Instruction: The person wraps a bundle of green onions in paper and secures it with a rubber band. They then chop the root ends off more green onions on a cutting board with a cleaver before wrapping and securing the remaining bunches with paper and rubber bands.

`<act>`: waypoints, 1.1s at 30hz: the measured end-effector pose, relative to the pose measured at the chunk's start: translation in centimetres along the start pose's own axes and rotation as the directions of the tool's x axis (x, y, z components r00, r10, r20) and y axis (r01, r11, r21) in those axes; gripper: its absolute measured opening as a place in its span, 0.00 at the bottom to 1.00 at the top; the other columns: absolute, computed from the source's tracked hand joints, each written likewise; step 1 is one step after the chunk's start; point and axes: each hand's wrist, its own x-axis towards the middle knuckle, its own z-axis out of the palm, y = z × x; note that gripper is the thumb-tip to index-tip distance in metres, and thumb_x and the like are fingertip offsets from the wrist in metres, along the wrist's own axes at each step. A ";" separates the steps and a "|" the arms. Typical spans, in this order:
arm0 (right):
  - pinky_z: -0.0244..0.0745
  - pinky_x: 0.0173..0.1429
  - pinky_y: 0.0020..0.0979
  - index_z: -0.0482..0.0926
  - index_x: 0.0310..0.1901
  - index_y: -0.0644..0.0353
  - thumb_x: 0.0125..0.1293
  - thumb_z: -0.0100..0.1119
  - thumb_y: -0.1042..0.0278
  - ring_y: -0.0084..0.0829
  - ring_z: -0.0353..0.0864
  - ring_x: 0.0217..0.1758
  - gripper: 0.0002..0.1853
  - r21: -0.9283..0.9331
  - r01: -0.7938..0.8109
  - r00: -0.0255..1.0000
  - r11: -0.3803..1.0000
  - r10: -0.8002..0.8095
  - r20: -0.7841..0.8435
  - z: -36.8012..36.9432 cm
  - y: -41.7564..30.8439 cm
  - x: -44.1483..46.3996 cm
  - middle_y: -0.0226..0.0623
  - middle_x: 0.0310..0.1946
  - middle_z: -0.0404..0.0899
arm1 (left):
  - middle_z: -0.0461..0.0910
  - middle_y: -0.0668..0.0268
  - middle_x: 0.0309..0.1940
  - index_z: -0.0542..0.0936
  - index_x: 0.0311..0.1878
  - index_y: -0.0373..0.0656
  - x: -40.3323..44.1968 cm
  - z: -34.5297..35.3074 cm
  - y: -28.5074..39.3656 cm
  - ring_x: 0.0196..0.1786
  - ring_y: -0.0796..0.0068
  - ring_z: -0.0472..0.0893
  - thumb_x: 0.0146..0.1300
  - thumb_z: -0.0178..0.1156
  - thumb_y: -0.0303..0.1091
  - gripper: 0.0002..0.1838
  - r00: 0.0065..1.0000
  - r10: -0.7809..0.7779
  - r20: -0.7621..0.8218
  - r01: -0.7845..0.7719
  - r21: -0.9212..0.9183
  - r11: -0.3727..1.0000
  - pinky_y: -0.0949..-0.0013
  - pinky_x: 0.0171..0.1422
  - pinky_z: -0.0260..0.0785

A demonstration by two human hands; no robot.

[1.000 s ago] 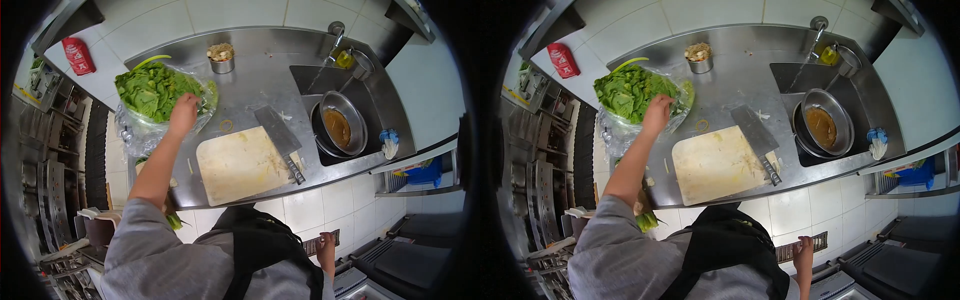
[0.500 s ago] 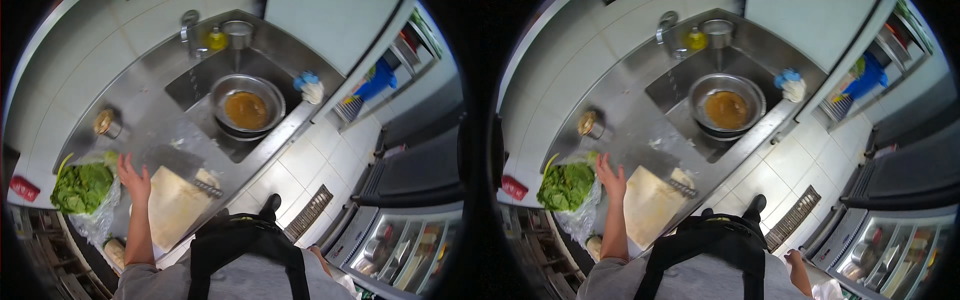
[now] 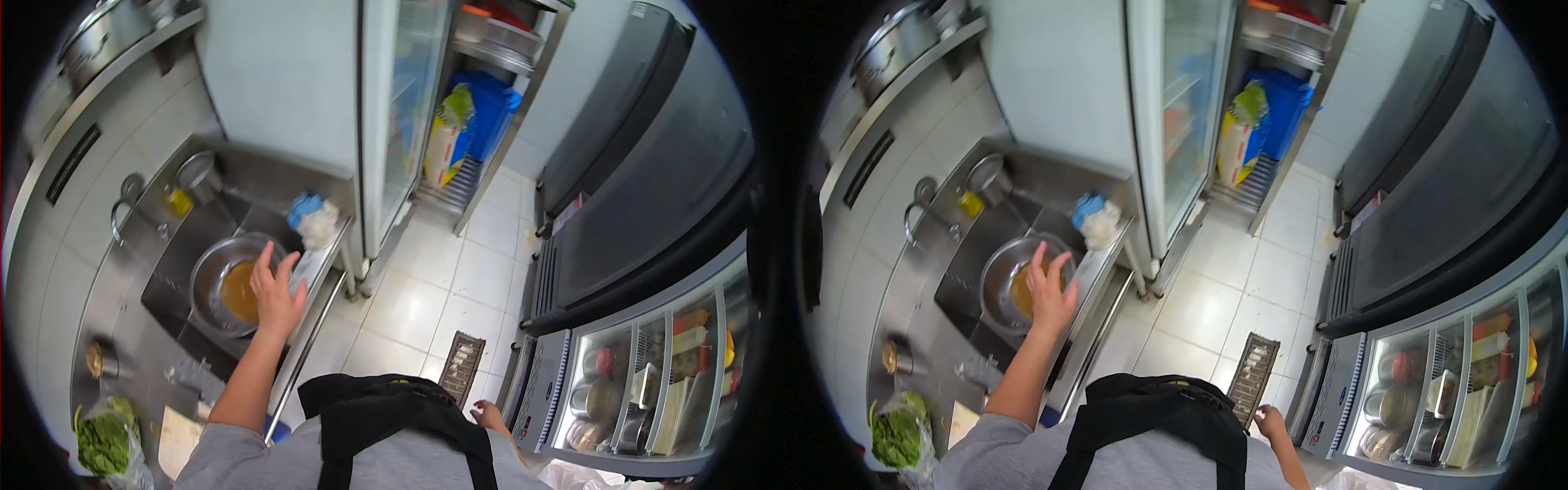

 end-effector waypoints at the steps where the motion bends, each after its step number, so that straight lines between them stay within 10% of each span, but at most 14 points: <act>1: 0.78 0.58 0.44 0.82 0.49 0.60 0.60 0.71 0.56 0.50 0.82 0.53 0.20 -0.025 -0.019 1.000 1.000 0.019 0.002 -0.9 0.6 0.5 0.51 0.46 0.84 | 0.59 0.50 0.74 0.76 0.64 0.53 1.3 1.9 1.5 0.74 0.45 0.61 0.54 0.69 0.33 0.31 0.999 0.045 -0.003 -0.045 -0.004 0.999 0.44 0.75 0.52; 6: 0.78 0.57 0.43 0.83 0.48 0.60 0.60 0.71 0.55 0.50 0.83 0.50 0.20 -0.133 -0.031 0.982 0.991 0.055 0.181 6.6 14.9 9.0 0.51 0.45 0.84 | 0.61 0.51 0.72 0.79 0.59 0.53 7.7 8.6 6.3 0.72 0.45 0.62 0.54 0.70 0.34 0.26 0.973 0.227 0.038 -0.228 0.015 0.974 0.46 0.74 0.54; 17: 0.79 0.53 0.41 0.83 0.49 0.58 0.65 0.67 0.56 0.42 0.84 0.47 0.17 0.199 -0.396 0.918 0.896 0.381 0.110 -15.0 5.2 24.0 0.50 0.46 0.85 | 0.69 0.57 0.66 0.85 0.47 0.55 33.9 28.9 17.5 0.67 0.49 0.68 0.53 0.71 0.33 0.16 0.891 0.411 -0.195 -0.445 -0.189 0.875 0.49 0.70 0.60; 30: 0.79 0.51 0.38 0.84 0.46 0.61 0.59 0.70 0.62 0.43 0.85 0.45 0.16 0.280 0.022 0.878 0.960 0.116 -0.465 -45.3 7.4 55.1 0.45 0.41 0.86 | 0.75 0.58 0.60 0.82 0.51 0.46 81.2 25.8 44.4 0.64 0.53 0.77 0.61 0.66 0.28 0.14 0.422 0.715 -0.557 -0.845 0.045 0.533 0.57 0.68 0.70; 33: 0.80 0.50 0.38 0.83 0.47 0.61 0.61 0.70 0.62 0.43 0.85 0.43 0.16 0.159 0.184 0.851 0.970 -0.076 -0.520 -56.4 0.5 60.8 0.46 0.46 0.84 | 0.74 0.55 0.63 0.77 0.63 0.49 89.0 25.7 50.9 0.67 0.53 0.74 0.66 0.64 0.43 0.23 0.548 0.712 -0.440 -0.769 0.069 0.635 0.58 0.72 0.67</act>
